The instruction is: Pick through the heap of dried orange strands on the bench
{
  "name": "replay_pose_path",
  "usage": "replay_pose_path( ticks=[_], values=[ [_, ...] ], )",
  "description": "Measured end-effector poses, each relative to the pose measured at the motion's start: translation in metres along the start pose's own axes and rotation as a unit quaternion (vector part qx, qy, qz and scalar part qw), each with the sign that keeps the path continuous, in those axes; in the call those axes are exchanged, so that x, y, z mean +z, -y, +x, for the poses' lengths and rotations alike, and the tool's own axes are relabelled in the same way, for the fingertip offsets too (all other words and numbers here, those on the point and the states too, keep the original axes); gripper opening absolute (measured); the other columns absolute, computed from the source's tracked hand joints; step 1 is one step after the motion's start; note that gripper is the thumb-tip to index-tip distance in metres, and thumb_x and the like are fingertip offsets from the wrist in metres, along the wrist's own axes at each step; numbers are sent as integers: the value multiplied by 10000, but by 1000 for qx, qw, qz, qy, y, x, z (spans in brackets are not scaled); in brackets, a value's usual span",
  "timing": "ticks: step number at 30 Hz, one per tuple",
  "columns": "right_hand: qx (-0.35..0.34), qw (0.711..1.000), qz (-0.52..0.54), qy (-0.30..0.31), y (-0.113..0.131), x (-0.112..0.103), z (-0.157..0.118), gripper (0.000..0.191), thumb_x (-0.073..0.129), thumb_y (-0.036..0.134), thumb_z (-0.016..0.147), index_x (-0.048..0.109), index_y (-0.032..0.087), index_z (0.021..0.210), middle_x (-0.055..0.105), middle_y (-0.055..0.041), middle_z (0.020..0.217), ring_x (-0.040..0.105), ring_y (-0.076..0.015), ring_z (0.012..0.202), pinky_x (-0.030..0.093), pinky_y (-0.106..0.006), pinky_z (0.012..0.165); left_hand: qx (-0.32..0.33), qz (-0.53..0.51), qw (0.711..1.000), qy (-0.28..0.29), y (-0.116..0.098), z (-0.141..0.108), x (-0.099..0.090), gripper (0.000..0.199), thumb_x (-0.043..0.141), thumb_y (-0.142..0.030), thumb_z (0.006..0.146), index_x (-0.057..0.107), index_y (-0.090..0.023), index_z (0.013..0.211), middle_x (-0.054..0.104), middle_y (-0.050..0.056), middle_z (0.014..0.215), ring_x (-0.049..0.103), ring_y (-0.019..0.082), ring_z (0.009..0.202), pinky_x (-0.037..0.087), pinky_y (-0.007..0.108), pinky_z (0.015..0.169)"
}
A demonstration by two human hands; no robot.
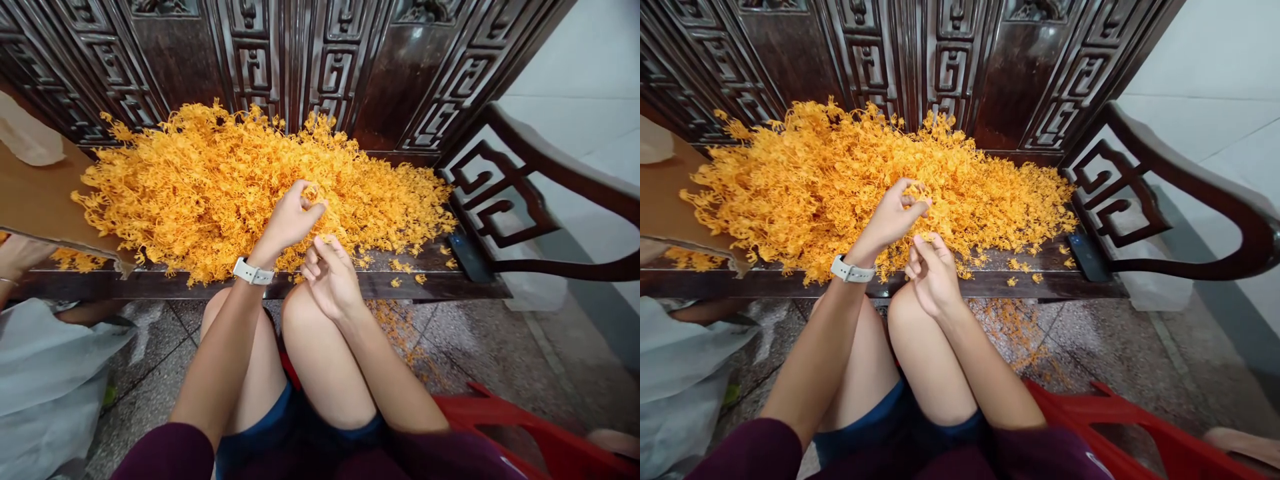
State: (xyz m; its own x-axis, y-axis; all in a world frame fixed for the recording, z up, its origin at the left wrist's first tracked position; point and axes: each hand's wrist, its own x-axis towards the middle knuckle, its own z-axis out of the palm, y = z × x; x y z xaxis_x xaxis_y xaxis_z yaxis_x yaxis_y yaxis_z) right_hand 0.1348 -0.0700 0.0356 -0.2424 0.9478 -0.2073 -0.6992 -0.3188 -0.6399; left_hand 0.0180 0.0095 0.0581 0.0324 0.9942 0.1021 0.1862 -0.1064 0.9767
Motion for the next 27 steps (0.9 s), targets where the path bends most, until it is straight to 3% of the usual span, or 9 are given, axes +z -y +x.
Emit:
replay_pose_path(
  ticks=[4, 7, 10, 13, 16, 19, 21, 24, 27],
  values=[
    [12, 999, 31, 7, 3, -3, 1, 267, 765, 245, 840, 501, 237, 876, 518, 80, 629, 353, -71, 494, 289, -190, 476, -26, -38, 997, 57, -8, -6, -14, 393, 684, -448, 937, 571, -254, 1260, 686, 65, 941, 512, 100, 552, 383, 251, 539],
    [7, 998, 60, -15, 7, -6, 0, 228, 727, 237, 842, 501, 220, 821, 459, 83, 609, 330, -65, 490, 273, -190, 472, 17, 51, 998, 11, -4, -10, -23, 645, 732, -546, 895, 505, -257, 1425, 672, 134, 1184, 577, 126, 639, 464, 292, 612],
    [-57, 997, 27, -37, 13, -6, -6, 172, 697, 222, 857, 532, 218, 811, 483, 71, 632, 369, -67, 505, 305, -200, 495, 70, 165, 984, -10, -2, -13, -25, 788, 699, -568, 918, 405, -206, 1553, 627, 188, 1348, 608, 152, 746, 518, 337, 725],
    [-174, 981, -60, -53, 26, -5, -13, 106, 685, 214, 881, 591, 225, 834, 538, 52, 657, 437, -80, 541, 349, -221, 529, 132, 154, 978, 51, -12, -19, -20, 597, 587, -578, 990, 560, -198, 1449, 670, 144, 1283, 523, 89, 615, 493, 296, 635],
    [-252, 959, -112, -67, 42, -4, -14, 109, 691, 213, 884, 600, 228, 827, 555, 44, 670, 459, -87, 565, 360, -233, 540, 240, 139, 958, 73, -25, -28, -11, 468, 675, -550, 949, 706, -208, 1266, 712, 86, 1179, 535, 83, 622, 469, 263, 592],
    [-280, 948, -136, -70, 56, -2, -8, 141, 694, 226, 883, 572, 229, 813, 532, 52, 647, 447, -85, 559, 352, -236, 536, 349, 187, 917, 49, -29, -38, -3, 382, 754, -459, 918, 736, -196, 1194, 745, 75, 1125, 680, 154, 887, 541, 283, 762],
    [-286, 944, -152, -60, 62, 1, -5, 158, 687, 248, 899, 552, 234, 817, 517, 59, 638, 442, -87, 553, 354, -241, 537, 387, 240, 890, 13, -27, -43, 1, 337, 695, -403, 975, 718, -194, 1239, 758, 82, 1121, 704, 167, 968, 541, 277, 777],
    [-294, 942, -160, -37, 65, 5, -1, 174, 671, 258, 922, 544, 231, 806, 525, 61, 633, 447, -85, 544, 354, -249, 542, 420, 319, 848, -54, -24, -51, 3, 336, 613, -292, 1032, 668, -228, 1357, 769, 58, 1044, 698, 131, 810, 465, 255, 614],
    [-305, 939, -157, -27, 65, 8, -1, 172, 669, 223, 921, 569, 219, 781, 539, 59, 603, 462, -86, 543, 354, -252, 547, 440, 347, 824, -77, -24, -56, 2, 301, 545, -168, 1046, 703, -239, 1292, 774, 29, 933, 676, 108, 703, 403, 261, 557]
  ],
)
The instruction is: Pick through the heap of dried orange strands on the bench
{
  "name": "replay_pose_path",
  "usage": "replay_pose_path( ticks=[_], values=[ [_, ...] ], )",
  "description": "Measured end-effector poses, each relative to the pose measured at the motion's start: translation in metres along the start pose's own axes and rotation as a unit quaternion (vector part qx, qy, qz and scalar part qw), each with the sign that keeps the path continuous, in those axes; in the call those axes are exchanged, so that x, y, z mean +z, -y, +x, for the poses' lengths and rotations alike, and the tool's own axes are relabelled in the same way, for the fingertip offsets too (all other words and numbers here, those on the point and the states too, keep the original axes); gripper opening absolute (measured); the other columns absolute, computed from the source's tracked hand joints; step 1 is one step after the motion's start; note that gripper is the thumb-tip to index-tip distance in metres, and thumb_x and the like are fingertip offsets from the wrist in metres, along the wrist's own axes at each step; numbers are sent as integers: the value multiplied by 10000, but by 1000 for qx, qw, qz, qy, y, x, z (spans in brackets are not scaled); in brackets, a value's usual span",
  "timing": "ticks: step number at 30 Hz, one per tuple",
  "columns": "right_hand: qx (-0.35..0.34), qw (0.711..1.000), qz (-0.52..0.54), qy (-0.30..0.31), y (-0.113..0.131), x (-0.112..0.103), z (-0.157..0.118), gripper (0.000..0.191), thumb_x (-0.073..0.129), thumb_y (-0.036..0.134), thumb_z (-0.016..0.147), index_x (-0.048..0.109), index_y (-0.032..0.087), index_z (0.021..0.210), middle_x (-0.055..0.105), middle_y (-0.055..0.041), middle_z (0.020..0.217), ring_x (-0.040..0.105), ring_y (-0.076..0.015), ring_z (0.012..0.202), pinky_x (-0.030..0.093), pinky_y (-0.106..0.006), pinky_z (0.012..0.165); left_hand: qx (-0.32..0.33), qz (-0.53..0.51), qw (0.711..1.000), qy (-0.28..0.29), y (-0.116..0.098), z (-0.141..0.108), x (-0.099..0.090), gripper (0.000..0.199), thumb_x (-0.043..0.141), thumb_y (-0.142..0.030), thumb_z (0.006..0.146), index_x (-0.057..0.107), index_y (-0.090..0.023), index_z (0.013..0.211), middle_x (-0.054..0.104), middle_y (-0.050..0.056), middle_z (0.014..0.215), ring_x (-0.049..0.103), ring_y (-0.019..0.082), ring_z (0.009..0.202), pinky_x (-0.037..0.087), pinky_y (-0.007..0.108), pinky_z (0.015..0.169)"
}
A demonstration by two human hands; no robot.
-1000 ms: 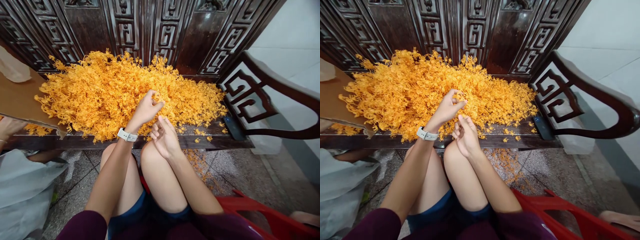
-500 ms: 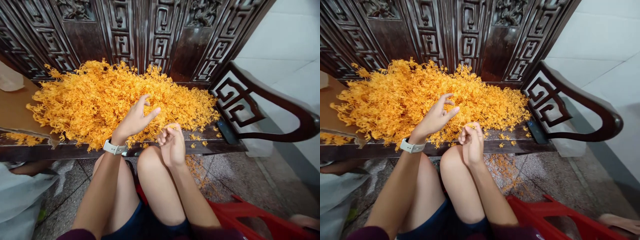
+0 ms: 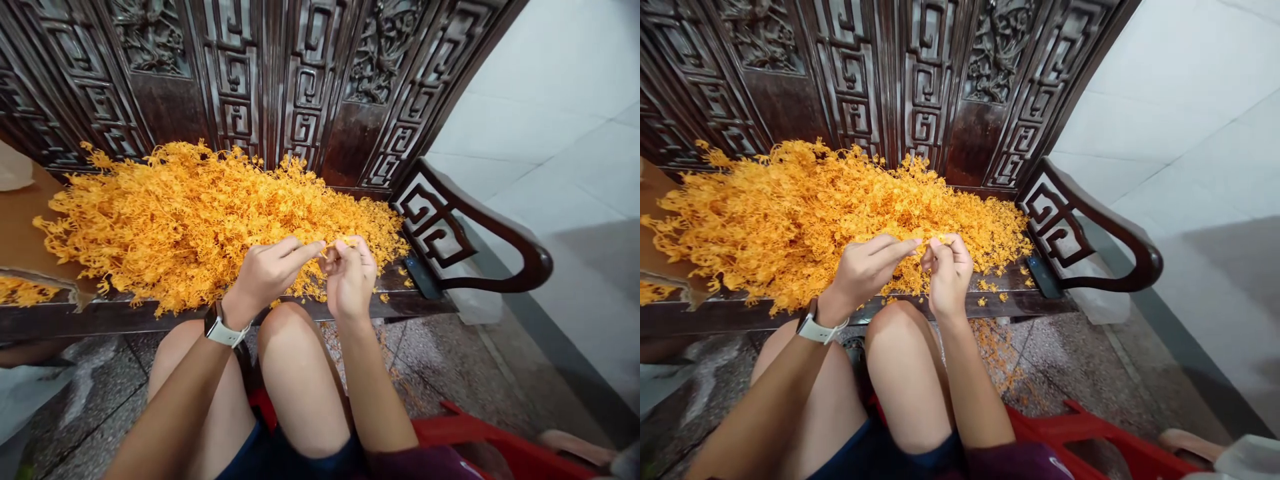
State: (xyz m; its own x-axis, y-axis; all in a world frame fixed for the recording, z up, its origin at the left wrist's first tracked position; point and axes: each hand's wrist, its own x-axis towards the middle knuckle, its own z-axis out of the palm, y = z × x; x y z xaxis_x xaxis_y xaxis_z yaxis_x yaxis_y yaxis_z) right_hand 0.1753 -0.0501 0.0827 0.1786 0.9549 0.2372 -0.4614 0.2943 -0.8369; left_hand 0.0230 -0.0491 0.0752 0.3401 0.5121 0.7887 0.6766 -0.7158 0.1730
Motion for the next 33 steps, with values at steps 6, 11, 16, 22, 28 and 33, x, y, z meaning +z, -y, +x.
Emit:
replay_pose_path(
  ticks=[6, 11, 16, 22, 28, 33],
  values=[
    [-60, 997, -55, 17, 8, -5, -5, 134, 684, 188, 923, 616, 232, 816, 552, 68, 588, 477, -99, 545, 356, -264, 554, -16, 2, 1000, 3, -6, -1, -5, 223, 545, -179, 1045, 721, -206, 1180, 760, 22, 882, 627, 112, 640, 368, 278, 529],
    [-45, 997, -37, 44, 22, -2, -9, 186, 669, 160, 895, 571, 226, 751, 488, 76, 547, 408, -96, 525, 353, -260, 568, -17, 9, 1000, 18, -10, 0, -5, 308, 469, -86, 1015, 718, -217, 1141, 695, 13, 821, 559, 118, 606, 326, 272, 498],
    [85, 992, 80, 35, 31, 8, -6, 252, 626, 161, 850, 433, 222, 700, 377, 86, 548, 280, -93, 508, 319, -229, 533, -13, 16, 999, 28, -11, 2, -1, 413, 415, -28, 959, 730, -231, 1130, 646, 14, 794, 530, 135, 613, 335, 273, 502],
    [29, 999, 35, 3, 28, 7, -1, 226, 638, 149, 818, 452, 221, 712, 384, 85, 544, 325, -90, 510, 330, -210, 533, -32, -13, 996, 78, -15, 10, 5, 423, 404, -24, 944, 734, -233, 1109, 646, 15, 809, 543, 129, 634, 352, 267, 525],
    [-8, 996, 85, -12, 54, -14, 36, 314, 666, 201, 806, 390, 216, 658, 316, 93, 564, 243, -69, 471, 283, -213, 478, -27, -47, 990, 127, -16, 7, 16, 394, 414, 1, 894, 723, -219, 1002, 662, 16, 813, 558, 143, 641, 326, 285, 529],
    [-173, 983, 11, -52, 106, -47, 58, 282, 713, 211, 819, 481, 207, 659, 359, 74, 586, 271, -72, 493, 270, -236, 480, -178, -209, 961, 36, 5, 4, 21, 200, 496, -195, 1027, 695, -192, 1051, 680, 16, 812, 568, 124, 664, 400, 257, 621]
  ],
)
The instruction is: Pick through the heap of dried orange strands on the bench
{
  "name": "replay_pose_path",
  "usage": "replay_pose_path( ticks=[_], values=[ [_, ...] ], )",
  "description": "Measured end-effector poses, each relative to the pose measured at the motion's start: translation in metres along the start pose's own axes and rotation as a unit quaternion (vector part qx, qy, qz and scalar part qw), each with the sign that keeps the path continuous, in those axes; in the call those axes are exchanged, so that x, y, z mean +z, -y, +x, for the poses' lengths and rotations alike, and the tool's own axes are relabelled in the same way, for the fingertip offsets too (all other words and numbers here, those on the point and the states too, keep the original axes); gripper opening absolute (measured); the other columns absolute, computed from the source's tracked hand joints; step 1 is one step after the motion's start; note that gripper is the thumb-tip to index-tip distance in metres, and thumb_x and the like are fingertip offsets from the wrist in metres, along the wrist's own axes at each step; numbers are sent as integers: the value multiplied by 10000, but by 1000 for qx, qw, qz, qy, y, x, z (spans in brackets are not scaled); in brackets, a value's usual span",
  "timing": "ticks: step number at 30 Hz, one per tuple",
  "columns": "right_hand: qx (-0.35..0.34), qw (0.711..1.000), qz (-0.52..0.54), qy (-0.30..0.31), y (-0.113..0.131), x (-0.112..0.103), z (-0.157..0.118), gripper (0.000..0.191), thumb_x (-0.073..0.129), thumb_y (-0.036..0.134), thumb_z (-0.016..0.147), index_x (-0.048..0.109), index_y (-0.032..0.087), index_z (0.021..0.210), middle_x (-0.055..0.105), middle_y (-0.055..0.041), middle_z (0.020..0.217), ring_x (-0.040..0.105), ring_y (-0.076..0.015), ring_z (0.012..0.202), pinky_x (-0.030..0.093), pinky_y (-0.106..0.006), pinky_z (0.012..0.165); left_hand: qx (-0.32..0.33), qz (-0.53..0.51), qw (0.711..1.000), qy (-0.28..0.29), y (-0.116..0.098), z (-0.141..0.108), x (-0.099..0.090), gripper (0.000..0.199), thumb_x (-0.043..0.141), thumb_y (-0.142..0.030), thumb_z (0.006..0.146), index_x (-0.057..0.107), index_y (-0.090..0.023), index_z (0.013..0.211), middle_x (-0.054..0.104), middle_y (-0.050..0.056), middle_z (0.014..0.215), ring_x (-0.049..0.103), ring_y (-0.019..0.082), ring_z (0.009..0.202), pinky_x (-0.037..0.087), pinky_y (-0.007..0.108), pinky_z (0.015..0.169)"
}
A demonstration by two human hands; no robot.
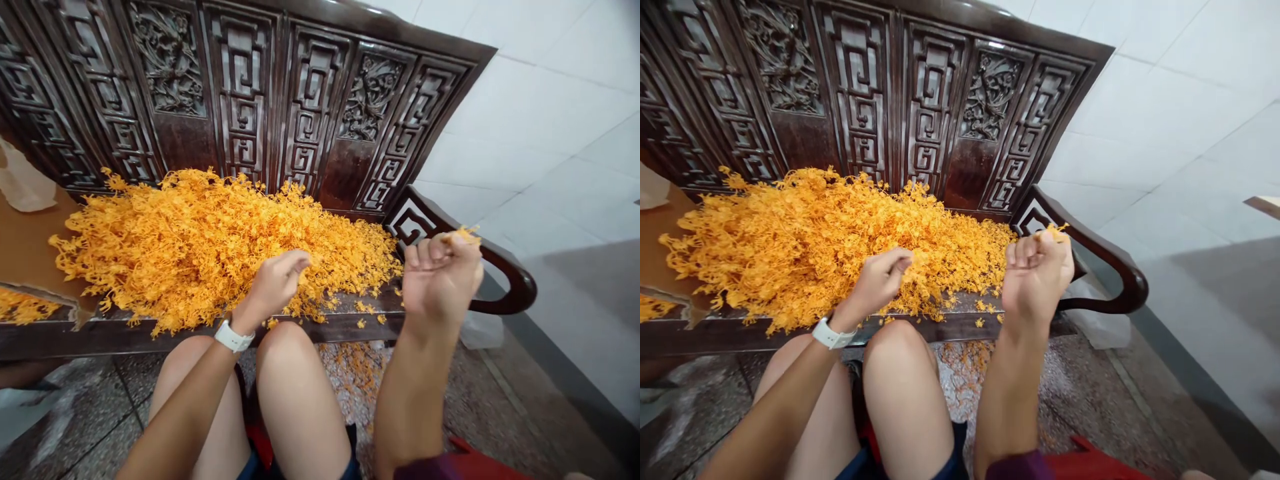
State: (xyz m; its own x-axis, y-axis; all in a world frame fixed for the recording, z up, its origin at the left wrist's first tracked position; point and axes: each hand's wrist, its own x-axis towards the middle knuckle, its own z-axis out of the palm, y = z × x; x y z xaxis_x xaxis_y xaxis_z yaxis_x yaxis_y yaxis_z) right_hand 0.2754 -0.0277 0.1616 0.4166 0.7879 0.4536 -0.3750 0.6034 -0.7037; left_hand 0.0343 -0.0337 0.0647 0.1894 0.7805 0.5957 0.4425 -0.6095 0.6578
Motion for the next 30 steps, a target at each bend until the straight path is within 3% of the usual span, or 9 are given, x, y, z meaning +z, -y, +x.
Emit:
replay_pose_path(
  ticks=[3, 5, 7, 10, 15, 19, 23, 27, 30],
  values=[
    [45, 995, -58, 70, -9, -19, 3, 150, 721, 289, 851, 602, 215, 800, 419, 67, 621, 311, -88, 501, 277, -266, 494, -131, -155, 977, -60, 9, 9, -3, 263, 596, -422, 1016, 682, -179, 967, 603, -18, 704, 513, 100, 598, 396, 230, 582],
    [86, 986, -133, 49, -37, -35, 5, 163, 712, 333, 846, 644, 219, 940, 454, 71, 628, 343, -105, 505, 302, -286, 515, -190, -241, 949, -70, 11, 15, -2, 319, 656, -490, 971, 674, -173, 937, 604, -23, 710, 480, 73, 534, 362, 209, 506],
    [98, 950, -294, -22, -72, -51, 6, 253, 746, 270, 774, 649, 197, 996, 482, 78, 600, 374, -121, 521, 301, -296, 537, -238, -295, 923, -73, 10, 18, 1, 361, 716, -530, 919, 677, -172, 949, 614, -28, 726, 449, 47, 466, 323, 196, 436],
    [86, 894, -439, 13, -111, -65, -3, 433, 787, 228, 738, 664, 165, 1149, 621, 36, 732, 468, -131, 600, 356, -303, 612, -275, -329, 901, -65, 6, 19, 7, 374, 755, -532, 890, 687, -177, 987, 628, -24, 767, 488, 38, 457, 352, 186, 411],
    [138, 939, -287, 132, -107, -35, -41, 350, 598, 510, 987, 729, 188, 1029, 685, -27, 869, 558, -133, 692, 418, -287, 635, -282, -346, 894, -39, 5, 18, 12, 304, 723, -476, 934, 654, -191, 1014, 661, -12, 809, 516, 34, 468, 395, 179, 415],
    [174, 949, -179, 190, -97, -2, -63, 276, 657, 481, 979, 726, 222, 1043, 683, -12, 892, 567, -122, 702, 451, -274, 655, -269, -333, 904, 7, 5, 19, 15, 303, 706, -474, 946, 604, -193, 993, 655, -25, 770, 594, 58, 500, 466, 181, 464],
    [152, 971, -148, 107, -107, 11, -79, 149, 724, 352, 943, 686, 210, 967, 663, -4, 888, 597, -128, 781, 507, -275, 762, -265, -322, 909, 22, 1, 19, 20, 338, 711, -500, 932, 581, -197, 1009, 647, -26, 757, 674, 104, 588, 547, 207, 523],
    [166, 975, -147, 32, -119, 15, -92, 244, 710, 398, 947, 678, 242, 1132, 668, -38, 1016, 635, -161, 923, 543, -285, 821, -272, -338, 901, 14, -3, 15, 29, 311, 686, -478, 952, 547, -218, 1050, 686, 4, 887, 700, 115, 695, 589, 231, 612],
    [163, 973, -160, 9, -127, 16, -96, 285, 681, 466, 955, 654, 245, 1134, 637, -21, 952, 605, -159, 838, 529, -280, 762, -262, -342, 901, 37, -5, 10, 33, 294, 677, -477, 956, 541, -227, 1027, 659, -2, 852, 656, 110, 662, 558, 220, 581]
  ],
)
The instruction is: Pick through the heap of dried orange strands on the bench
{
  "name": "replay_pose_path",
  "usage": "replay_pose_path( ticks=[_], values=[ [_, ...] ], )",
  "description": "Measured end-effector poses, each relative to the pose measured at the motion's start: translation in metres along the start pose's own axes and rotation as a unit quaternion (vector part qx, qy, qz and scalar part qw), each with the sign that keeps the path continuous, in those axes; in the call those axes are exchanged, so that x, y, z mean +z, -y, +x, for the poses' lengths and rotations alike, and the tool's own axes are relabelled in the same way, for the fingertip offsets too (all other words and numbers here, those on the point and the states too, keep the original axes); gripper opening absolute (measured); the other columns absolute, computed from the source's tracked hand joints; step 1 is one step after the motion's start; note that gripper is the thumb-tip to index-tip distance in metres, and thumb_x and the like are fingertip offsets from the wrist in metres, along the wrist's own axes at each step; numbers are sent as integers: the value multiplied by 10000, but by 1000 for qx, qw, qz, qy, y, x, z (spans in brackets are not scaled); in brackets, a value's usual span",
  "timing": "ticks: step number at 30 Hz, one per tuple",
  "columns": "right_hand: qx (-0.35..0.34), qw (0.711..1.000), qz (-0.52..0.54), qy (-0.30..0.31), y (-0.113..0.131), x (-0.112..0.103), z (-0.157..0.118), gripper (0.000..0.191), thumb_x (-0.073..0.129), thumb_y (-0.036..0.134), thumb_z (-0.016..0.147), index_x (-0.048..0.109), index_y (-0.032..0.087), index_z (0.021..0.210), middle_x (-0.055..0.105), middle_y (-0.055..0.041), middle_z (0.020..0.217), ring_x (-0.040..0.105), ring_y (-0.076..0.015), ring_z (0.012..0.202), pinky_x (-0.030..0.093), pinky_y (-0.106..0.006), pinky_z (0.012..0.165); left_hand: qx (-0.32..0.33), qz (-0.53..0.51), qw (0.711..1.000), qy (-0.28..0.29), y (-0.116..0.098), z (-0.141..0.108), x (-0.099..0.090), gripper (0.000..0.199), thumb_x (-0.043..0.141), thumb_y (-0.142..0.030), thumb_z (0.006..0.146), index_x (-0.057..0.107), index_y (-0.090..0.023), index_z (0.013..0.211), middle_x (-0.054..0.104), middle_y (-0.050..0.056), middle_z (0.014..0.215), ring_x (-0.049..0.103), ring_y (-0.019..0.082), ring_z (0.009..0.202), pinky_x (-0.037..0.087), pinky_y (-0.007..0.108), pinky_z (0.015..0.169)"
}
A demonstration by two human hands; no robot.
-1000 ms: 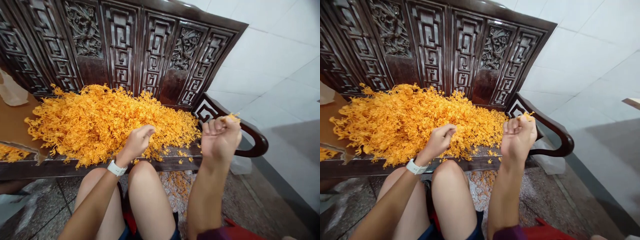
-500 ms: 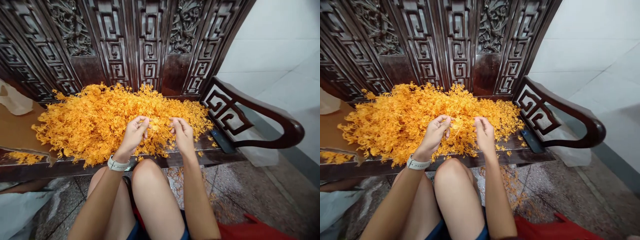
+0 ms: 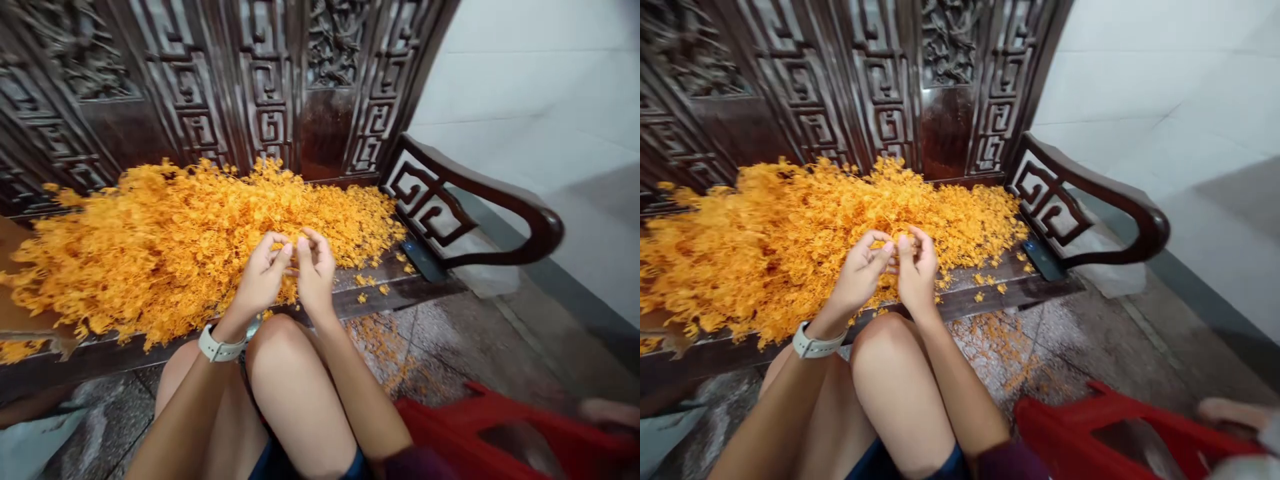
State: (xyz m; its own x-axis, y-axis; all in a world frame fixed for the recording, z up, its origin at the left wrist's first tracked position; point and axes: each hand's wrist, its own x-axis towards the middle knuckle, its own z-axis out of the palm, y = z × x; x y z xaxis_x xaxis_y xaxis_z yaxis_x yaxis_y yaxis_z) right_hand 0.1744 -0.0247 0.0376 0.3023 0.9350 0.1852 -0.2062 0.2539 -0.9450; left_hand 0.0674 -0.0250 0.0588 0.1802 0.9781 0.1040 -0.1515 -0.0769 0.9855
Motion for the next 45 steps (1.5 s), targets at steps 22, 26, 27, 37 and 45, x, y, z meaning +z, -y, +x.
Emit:
replay_pose_path(
  ticks=[22, 26, 27, 37, 45],
  values=[
    [22, 999, 37, 10, 4, -8, -6, 466, 612, 564, 977, 476, 216, 698, 448, 47, 647, 397, -109, 595, 369, -247, 553, 17, 94, 995, -24, 6, -8, 23, 463, 531, -543, 1031, 430, -207, 730, 376, -56, 631, 338, 85, 544, 302, 224, 498],
    [104, 983, 132, 68, 8, -7, -5, 416, 674, 559, 926, 543, 210, 742, 501, 46, 648, 432, -98, 568, 381, -229, 514, -35, -51, 998, 7, 2, -7, 23, 491, 615, -582, 974, 402, -217, 724, 280, -100, 564, 232, 45, 430, 223, 189, 404],
    [110, 981, 146, 71, 8, -6, -5, 405, 683, 557, 919, 550, 212, 752, 511, 47, 648, 442, -96, 561, 385, -225, 506, -44, -72, 996, 10, 1, -7, 22, 493, 637, -580, 960, 402, -217, 724, 271, -106, 559, 214, 37, 416, 208, 181, 392],
    [168, 954, 231, 95, 22, -9, -2, 562, 677, 570, 938, 301, 253, 667, 201, 127, 508, 107, -53, 413, 127, -215, 376, -80, -238, 968, -19, -17, -5, 23, 478, 689, -495, 952, 382, -213, 718, 271, -109, 560, 177, 16, 392, 183, 151, 351],
    [94, 898, 217, 371, 38, -31, -10, 308, 693, 405, 981, 584, 214, 766, 472, 67, 567, 340, -63, 467, 288, -220, 468, -48, -224, 966, -118, -18, 7, 8, 411, 729, -462, 943, 502, -191, 734, 352, -93, 562, 287, 11, 389, 234, 152, 372]
  ],
)
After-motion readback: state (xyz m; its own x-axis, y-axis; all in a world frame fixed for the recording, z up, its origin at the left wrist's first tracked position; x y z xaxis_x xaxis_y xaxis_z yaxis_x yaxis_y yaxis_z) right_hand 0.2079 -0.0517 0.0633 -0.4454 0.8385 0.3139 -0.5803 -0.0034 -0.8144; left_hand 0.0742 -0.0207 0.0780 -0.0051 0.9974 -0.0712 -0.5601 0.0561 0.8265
